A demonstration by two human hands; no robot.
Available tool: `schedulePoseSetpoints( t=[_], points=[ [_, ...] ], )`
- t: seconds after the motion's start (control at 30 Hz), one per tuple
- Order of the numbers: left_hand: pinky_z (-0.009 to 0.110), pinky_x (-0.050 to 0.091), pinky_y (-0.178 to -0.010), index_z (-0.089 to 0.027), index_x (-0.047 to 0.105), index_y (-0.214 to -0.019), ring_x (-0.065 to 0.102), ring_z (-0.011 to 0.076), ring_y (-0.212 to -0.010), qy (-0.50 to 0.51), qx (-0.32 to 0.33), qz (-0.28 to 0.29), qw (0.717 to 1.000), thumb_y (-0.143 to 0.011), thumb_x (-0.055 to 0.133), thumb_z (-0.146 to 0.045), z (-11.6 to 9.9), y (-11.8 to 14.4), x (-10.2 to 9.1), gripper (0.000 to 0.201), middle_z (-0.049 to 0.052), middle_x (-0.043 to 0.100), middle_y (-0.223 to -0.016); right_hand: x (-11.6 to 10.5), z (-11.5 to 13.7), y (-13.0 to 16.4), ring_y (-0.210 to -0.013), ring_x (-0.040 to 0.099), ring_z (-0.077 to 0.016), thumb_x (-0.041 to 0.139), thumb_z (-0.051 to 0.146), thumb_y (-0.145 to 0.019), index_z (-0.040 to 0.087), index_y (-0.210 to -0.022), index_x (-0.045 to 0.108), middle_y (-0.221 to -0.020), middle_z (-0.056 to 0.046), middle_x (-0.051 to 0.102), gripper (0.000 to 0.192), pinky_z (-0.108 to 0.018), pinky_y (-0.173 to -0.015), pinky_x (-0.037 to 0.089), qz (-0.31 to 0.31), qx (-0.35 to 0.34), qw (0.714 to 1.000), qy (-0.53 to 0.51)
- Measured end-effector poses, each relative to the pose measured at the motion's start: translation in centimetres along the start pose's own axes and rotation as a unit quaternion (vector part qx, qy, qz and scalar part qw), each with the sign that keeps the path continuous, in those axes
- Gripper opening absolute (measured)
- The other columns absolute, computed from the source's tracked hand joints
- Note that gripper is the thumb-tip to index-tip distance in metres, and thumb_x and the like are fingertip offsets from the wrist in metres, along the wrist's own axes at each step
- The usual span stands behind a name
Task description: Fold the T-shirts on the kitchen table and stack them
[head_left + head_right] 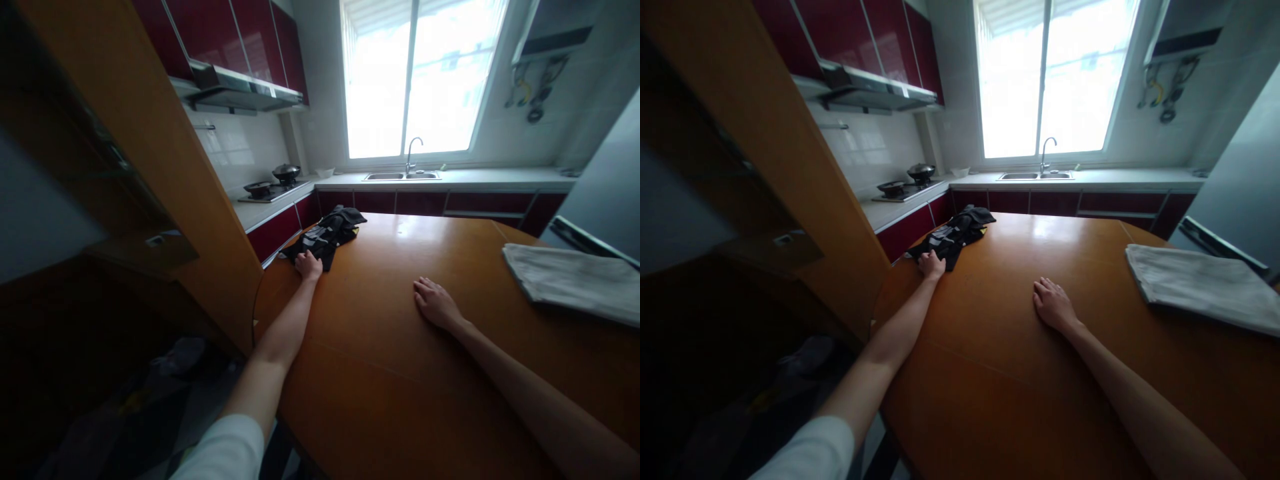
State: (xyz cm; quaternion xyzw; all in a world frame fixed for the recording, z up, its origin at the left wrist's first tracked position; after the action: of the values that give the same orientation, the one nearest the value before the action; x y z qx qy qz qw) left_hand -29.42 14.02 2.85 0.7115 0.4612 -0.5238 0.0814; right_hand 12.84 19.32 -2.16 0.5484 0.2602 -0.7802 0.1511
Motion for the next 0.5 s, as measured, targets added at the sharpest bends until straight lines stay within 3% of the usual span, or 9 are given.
schedulePoseSetpoints(
  t=[0.2,0.4,0.5],
  points=[
    [0.058,0.037,-0.105,-0.021,0.072,-0.116,0.053,0.0354,-0.122,0.018,0.046,-0.002,0.999,-0.091,0.055,-0.02,-1.5,0.5,-0.6,0.031,0.015,0.063,-0.123,0.0,0.0,0.0,-0.145,0.039,-0.0299,0.042,0.032,-0.099,0.012,-0.14,0.058,-0.155,-0.017,0.045,0.048,-0.047,-0.118,0.032,0.004,0.0,1.0,0.001],
    [0.032,0.045,-0.102,-0.023,0.069,-0.127,0.059,0.0229,-0.113,0.076,0.183,-0.003,0.98,-0.097,0.053,-0.026,-6.9,3.0,-1.2,0.034,0.01,0.063,-0.121,-0.2,0.0,0.0,-0.144,0.041,-0.0298,0.043,0.033,-0.099,0.014,-0.138,0.06,-0.154,-0.016,0.047,0.047,-0.047,-0.117,0.033,0.0,0.002,1.0,0.0],
    [0.027,0.048,-0.098,-0.022,0.069,-0.128,0.062,0.019,-0.107,0.137,0.272,0.018,0.952,-0.098,0.053,-0.027,-10.3,5.9,-0.7,0.034,0.008,0.063,-0.117,-0.3,0.0,-0.1,-0.144,0.042,-0.0294,0.043,0.033,-0.099,0.015,-0.138,0.06,-0.153,-0.016,0.048,0.046,-0.046,-0.118,0.033,-0.002,0.0,1.0,0.002]
  ],
)
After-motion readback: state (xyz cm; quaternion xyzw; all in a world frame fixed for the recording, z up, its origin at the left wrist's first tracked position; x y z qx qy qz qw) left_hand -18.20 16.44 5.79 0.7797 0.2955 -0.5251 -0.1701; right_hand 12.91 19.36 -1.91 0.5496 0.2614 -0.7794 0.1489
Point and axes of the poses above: each hand's wrist, its own y-axis away from the middle knuckle, its own x-axis out of the palm, z = x × y, the point moved 8 cm from there along -y, towards the middle knuckle
